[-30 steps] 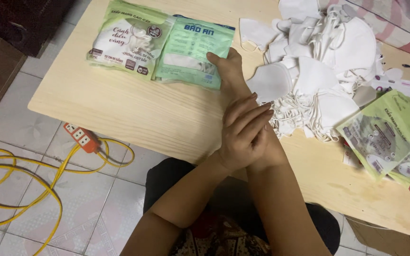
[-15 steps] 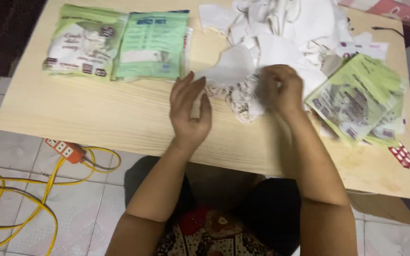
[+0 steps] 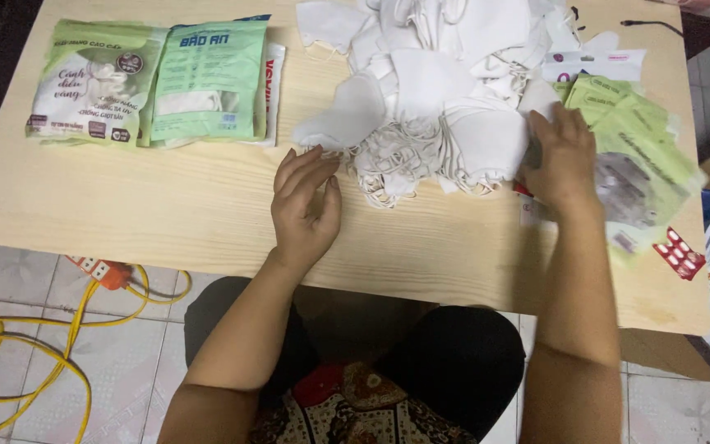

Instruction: Packaging individual face masks into plastic pouches

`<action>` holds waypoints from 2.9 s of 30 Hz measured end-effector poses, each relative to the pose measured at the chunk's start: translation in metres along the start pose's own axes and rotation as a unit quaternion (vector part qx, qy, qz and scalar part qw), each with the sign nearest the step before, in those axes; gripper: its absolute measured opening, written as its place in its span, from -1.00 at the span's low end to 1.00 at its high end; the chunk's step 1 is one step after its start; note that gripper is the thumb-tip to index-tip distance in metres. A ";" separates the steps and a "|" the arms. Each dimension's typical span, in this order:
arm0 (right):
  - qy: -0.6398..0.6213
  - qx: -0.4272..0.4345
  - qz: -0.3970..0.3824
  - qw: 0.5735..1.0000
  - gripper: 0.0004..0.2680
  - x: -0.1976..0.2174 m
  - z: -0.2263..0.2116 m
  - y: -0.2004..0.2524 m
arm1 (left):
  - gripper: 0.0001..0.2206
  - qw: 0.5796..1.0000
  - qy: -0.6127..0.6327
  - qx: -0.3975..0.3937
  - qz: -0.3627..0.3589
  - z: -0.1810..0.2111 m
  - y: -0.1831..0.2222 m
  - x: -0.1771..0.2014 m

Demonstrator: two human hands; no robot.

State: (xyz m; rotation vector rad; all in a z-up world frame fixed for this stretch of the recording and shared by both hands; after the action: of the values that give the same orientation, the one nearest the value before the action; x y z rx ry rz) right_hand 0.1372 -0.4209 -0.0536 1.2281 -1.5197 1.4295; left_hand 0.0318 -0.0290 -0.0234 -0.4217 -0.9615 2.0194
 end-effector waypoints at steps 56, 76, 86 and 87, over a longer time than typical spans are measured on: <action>-0.520 -0.036 -0.154 0.839 -0.77 -0.017 -0.165 0.027 | -0.80 0.859 0.235 0.392 -0.232 -0.057 0.039 -0.042; -0.019 0.060 0.158 0.985 -0.67 -0.068 -0.035 -0.013 | -0.83 0.836 0.197 0.473 -0.194 -0.073 0.045 -0.035; -0.302 0.041 0.127 0.944 -0.79 -0.015 -0.056 0.000 | -0.79 0.881 0.170 0.400 -0.187 -0.069 0.038 -0.036; -0.411 -0.055 0.040 0.909 -0.73 -0.017 -0.055 0.005 | -0.83 0.882 0.187 0.403 -0.159 -0.068 0.036 -0.035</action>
State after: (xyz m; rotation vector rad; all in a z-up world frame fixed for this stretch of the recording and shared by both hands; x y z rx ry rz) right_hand 0.1311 -0.3641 -0.0633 1.8381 -2.1756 0.8620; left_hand 0.0728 -0.0379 -0.0967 -0.1573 0.0879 1.7501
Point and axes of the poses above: each hand's wrist, its own y-axis away from the middle knuckle, its own x-axis out of the back of the hand, z = x × y, the point moved 4 cm from there along -y, towards the middle knuckle, and after that the axes turned 13 degrees about z, right-handed, at the moved point
